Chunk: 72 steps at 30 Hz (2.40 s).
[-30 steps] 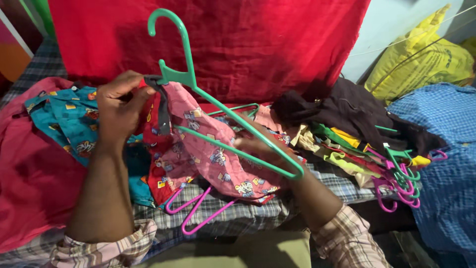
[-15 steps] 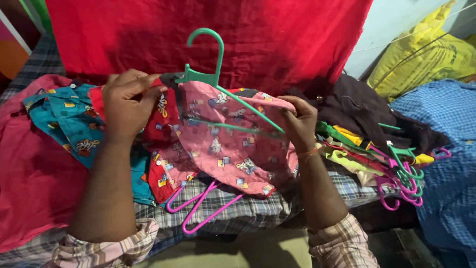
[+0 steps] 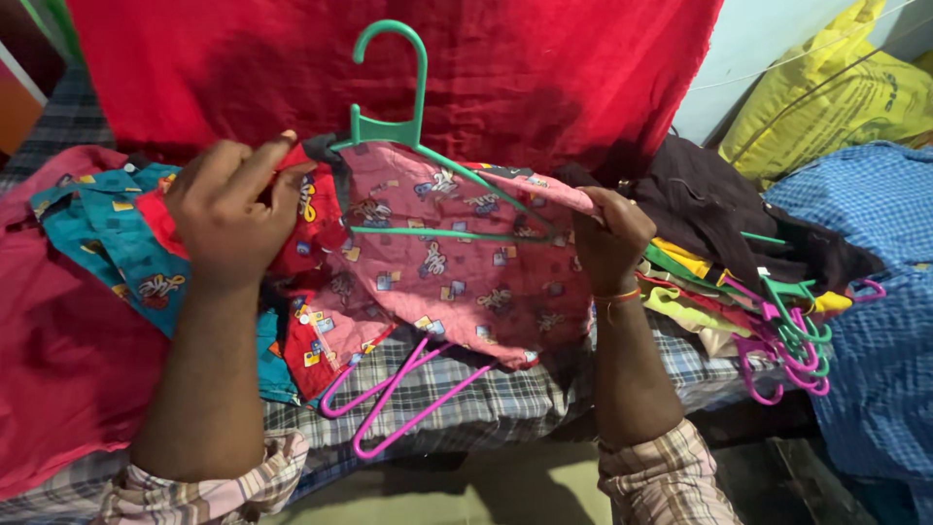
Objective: The person picks up a dark shirt, places it on a hanger, and sets it aside. They then pick up a red patterned shirt, place it on a hanger, and button it up.
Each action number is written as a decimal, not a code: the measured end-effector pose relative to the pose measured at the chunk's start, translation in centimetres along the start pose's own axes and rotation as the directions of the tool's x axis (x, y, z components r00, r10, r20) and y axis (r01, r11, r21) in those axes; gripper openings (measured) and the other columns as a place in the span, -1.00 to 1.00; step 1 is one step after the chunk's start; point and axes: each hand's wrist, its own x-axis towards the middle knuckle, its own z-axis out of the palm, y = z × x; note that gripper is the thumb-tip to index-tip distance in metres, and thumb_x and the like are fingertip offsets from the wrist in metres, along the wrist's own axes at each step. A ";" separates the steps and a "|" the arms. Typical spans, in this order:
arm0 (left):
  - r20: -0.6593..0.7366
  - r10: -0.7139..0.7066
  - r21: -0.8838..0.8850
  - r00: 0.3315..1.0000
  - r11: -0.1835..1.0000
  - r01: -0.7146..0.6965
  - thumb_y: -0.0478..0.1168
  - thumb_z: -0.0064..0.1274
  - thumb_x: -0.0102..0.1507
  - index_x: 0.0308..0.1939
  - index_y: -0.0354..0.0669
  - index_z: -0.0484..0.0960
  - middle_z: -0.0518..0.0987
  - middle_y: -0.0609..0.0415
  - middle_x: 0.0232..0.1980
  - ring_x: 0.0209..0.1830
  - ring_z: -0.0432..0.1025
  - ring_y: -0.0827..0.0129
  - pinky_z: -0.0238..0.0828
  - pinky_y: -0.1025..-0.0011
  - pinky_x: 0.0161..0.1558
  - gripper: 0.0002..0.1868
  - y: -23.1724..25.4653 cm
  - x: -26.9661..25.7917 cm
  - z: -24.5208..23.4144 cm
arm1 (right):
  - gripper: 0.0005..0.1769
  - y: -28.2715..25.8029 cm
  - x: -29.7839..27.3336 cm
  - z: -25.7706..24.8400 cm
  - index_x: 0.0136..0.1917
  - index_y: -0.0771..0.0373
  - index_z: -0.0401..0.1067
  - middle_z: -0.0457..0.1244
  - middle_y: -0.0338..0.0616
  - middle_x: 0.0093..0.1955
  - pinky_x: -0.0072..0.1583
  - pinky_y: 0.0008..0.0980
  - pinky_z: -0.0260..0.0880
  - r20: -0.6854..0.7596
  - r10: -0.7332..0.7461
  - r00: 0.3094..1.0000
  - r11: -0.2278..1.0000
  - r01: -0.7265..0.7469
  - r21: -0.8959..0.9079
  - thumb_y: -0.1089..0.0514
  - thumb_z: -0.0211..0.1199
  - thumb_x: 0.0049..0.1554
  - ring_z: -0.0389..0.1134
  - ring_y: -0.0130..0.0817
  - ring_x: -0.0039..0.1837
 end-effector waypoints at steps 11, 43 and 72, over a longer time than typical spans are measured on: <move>-0.057 0.048 0.214 0.997 0.976 -0.035 -0.05 0.48 0.27 -0.36 -0.12 0.57 0.36 0.11 -0.36 -0.32 0.42 0.23 0.33 0.25 -0.22 -0.62 -0.3 0.1 0.2 | -0.82 2.3 -0.1 -1.1 -0.11 0.31 0.61 0.34 -0.29 -0.38 -0.32 -0.51 0.21 0.694 0.500 0.518 0.681 -0.731 0.056 0.28 0.49 -0.03 0.23 -0.63 -0.36; 0.173 -0.470 -0.260 0.866 0.826 0.500 -0.16 0.51 0.17 -0.17 -0.28 0.73 0.56 -0.03 -0.37 -0.43 0.46 0.20 0.31 0.26 -0.35 -0.68 4.9 -1.7 4.6 | -0.73 -3.6 -2.2 2.3 0.08 0.26 0.48 0.39 -0.05 -0.05 0.08 -0.24 0.39 0.389 0.152 0.909 0.889 -0.297 0.349 0.00 0.20 0.30 0.41 -0.23 -0.01; 0.527 -0.144 -0.492 0.838 0.752 0.439 -0.26 0.21 0.20 -0.06 -0.18 0.71 0.62 -0.02 -0.13 -0.16 0.54 0.14 0.48 0.28 -0.11 -0.77 7.4 -2.9 6.9 | -0.72 -1.5 -2.1 3.7 0.10 0.37 0.54 0.34 -0.13 0.01 0.06 -0.44 0.32 0.530 0.170 0.831 0.787 -0.439 0.435 0.45 0.21 0.12 0.33 -0.35 0.04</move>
